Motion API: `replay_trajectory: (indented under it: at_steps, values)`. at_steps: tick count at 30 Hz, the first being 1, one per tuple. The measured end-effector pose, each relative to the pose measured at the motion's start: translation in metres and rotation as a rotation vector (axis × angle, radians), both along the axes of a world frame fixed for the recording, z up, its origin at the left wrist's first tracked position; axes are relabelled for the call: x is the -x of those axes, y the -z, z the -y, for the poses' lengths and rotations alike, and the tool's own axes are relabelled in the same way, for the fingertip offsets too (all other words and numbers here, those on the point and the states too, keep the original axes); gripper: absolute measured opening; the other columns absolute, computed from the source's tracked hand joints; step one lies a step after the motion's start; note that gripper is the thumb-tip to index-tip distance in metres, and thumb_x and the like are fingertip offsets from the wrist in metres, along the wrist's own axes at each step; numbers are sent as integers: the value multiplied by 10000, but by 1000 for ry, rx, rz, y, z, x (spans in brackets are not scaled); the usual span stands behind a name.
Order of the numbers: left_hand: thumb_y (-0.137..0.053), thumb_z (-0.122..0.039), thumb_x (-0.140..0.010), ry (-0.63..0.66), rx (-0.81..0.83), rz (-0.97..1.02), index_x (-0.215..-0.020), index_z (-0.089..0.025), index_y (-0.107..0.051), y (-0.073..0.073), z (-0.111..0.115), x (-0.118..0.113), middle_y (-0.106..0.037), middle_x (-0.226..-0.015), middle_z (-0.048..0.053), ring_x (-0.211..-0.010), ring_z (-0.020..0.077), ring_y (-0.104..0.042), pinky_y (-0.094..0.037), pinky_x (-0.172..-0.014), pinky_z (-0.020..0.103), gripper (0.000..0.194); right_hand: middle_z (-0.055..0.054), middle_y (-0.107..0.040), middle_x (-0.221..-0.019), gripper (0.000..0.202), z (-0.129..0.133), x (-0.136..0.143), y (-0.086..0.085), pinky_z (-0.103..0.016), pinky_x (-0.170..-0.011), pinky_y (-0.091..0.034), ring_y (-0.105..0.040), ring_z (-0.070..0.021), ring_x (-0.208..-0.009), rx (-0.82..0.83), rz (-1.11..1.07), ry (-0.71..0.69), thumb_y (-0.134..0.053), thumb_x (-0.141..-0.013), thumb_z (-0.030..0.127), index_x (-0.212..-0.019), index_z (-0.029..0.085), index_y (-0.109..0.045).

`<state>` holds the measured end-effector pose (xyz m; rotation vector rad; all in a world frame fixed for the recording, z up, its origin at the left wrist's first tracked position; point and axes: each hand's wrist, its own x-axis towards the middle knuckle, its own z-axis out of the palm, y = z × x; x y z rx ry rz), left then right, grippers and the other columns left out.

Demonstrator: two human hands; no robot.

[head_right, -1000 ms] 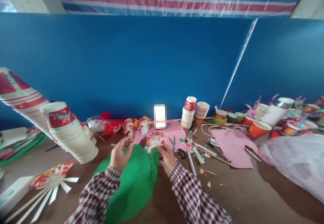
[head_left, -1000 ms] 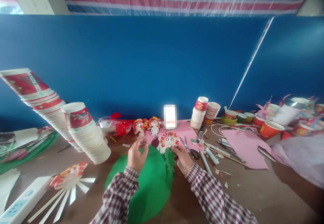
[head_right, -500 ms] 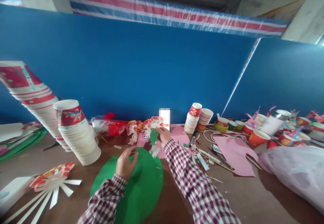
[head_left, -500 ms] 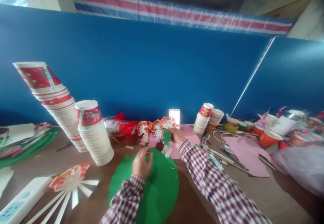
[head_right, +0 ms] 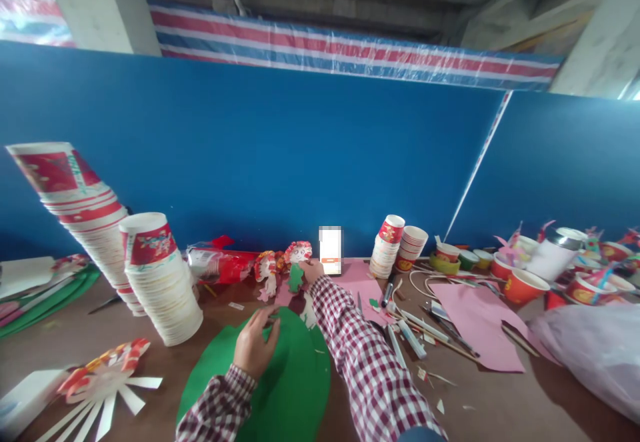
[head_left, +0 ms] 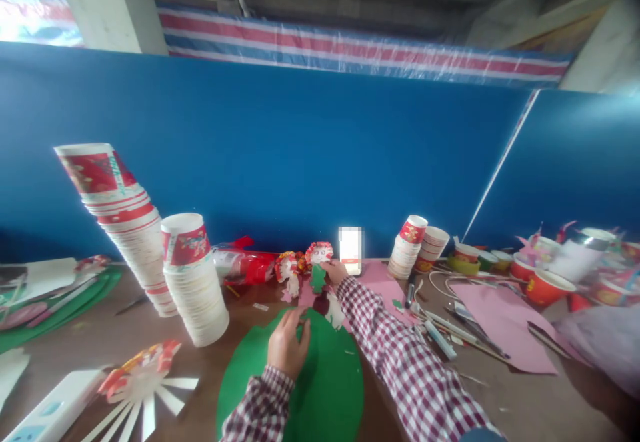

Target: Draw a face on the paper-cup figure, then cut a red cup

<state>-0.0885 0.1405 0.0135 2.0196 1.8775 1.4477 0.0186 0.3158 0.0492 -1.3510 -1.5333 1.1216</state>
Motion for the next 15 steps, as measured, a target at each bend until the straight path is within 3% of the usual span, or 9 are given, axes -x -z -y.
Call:
replay_trajectory:
  at_steps: [9,15]
  values:
    - [-428,-216,-862,8,-14,-49,-1069,-188,-555,-4,1,-3,-646,-929,75,-705,153,-639,-534,-665,277,244,-84,-560,-1165,315,-12,15,9,-402,-813,-510,-588,-205,-977,150,-65,-91,-541,-899,307,-1172,151,-531]
    - [-425,-224,-864,22,-3,-48,-1072,-198,-551,-2,1,-4,-650,-956,82,-713,156,-647,-540,-666,277,245,-81,-562,-1166,303,-11,12,5,-396,-814,-510,-587,-205,-976,158,3,-93,-538,-900,309,-1161,155,-541]
